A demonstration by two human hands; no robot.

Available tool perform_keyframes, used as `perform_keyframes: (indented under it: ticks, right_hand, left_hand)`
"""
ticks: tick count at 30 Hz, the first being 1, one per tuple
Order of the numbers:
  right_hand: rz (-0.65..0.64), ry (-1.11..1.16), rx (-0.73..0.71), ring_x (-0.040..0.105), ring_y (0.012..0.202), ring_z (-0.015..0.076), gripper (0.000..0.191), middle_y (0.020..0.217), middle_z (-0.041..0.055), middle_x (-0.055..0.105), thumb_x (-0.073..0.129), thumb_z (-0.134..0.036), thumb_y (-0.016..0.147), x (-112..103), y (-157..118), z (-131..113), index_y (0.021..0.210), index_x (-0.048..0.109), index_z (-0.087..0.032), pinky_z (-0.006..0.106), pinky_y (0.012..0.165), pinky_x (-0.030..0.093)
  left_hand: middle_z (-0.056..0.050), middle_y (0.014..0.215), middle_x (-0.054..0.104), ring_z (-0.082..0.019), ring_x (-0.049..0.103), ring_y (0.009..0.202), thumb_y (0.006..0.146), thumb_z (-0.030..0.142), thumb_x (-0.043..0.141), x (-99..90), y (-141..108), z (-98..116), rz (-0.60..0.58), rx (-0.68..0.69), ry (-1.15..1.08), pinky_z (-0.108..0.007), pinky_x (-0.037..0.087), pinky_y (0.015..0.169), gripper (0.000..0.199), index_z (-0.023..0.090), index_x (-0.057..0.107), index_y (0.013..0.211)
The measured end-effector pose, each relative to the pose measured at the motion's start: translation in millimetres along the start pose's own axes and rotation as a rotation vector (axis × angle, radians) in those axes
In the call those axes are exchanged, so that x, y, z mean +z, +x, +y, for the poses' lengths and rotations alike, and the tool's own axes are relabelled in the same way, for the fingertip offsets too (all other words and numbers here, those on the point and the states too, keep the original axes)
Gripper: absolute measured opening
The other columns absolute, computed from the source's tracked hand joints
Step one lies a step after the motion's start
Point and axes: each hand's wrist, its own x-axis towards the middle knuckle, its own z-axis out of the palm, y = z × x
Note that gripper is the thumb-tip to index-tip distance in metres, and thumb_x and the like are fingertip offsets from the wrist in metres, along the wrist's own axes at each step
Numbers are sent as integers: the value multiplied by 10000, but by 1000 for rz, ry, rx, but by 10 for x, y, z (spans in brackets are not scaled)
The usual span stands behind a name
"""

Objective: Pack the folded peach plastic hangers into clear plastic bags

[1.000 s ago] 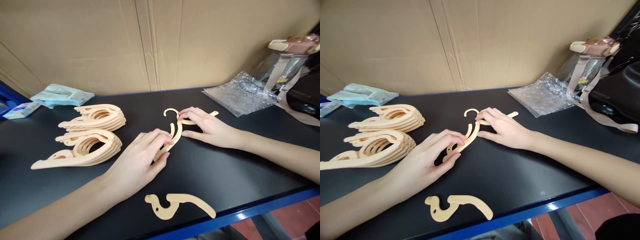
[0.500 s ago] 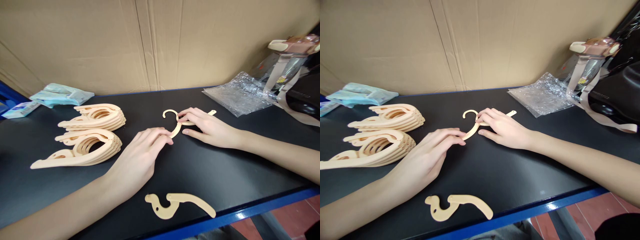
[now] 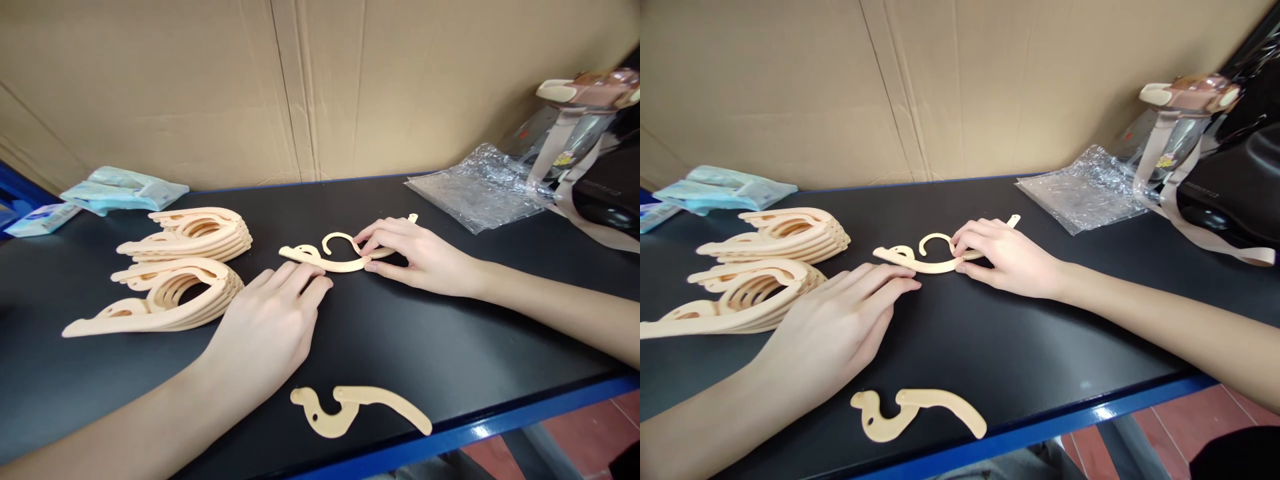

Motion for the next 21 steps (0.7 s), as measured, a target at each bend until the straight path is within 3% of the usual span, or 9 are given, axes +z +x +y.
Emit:
perform_keyframes:
  ticks: [12, 18, 21]
  right_hand:
    - [-40, 39, -71, 609, 1059, 193, 176, 1193, 99, 650, 575, -250, 955, -21, -5, -50, 1095, 618, -153, 355, 928, 403]
    - [-122, 64, -115, 542, 1234, 208, 327, 1346, 104, 597, 568, -321, 968, -33, -19, -80, 1248, 589, -153, 384, 1042, 385]
    - [-191, 67, -194, 430, 1374, 194, 389, 1438, 94, 542, 527, -296, 992, -28, -24, -97, 1352, 523, -147, 387, 1140, 313]
  left_hand:
    - [-118, 995, 700, -303, 654, 888, 896, 56, 401, 26, 12, -12, -36, -112, 31, -431, 530, 682, 358, 86, 628, 1171]
    - [-170, 1064, 697, -345, 651, 1000, 947, 111, 385, 74, 8, -98, -31, -163, 58, -477, 553, 763, 341, 40, 614, 1190]
    - [-209, 1221, 654, -367, 595, 1160, 989, 180, 382, 125, 7, -134, -15, -188, 17, -520, 528, 903, 372, 16, 569, 1265]
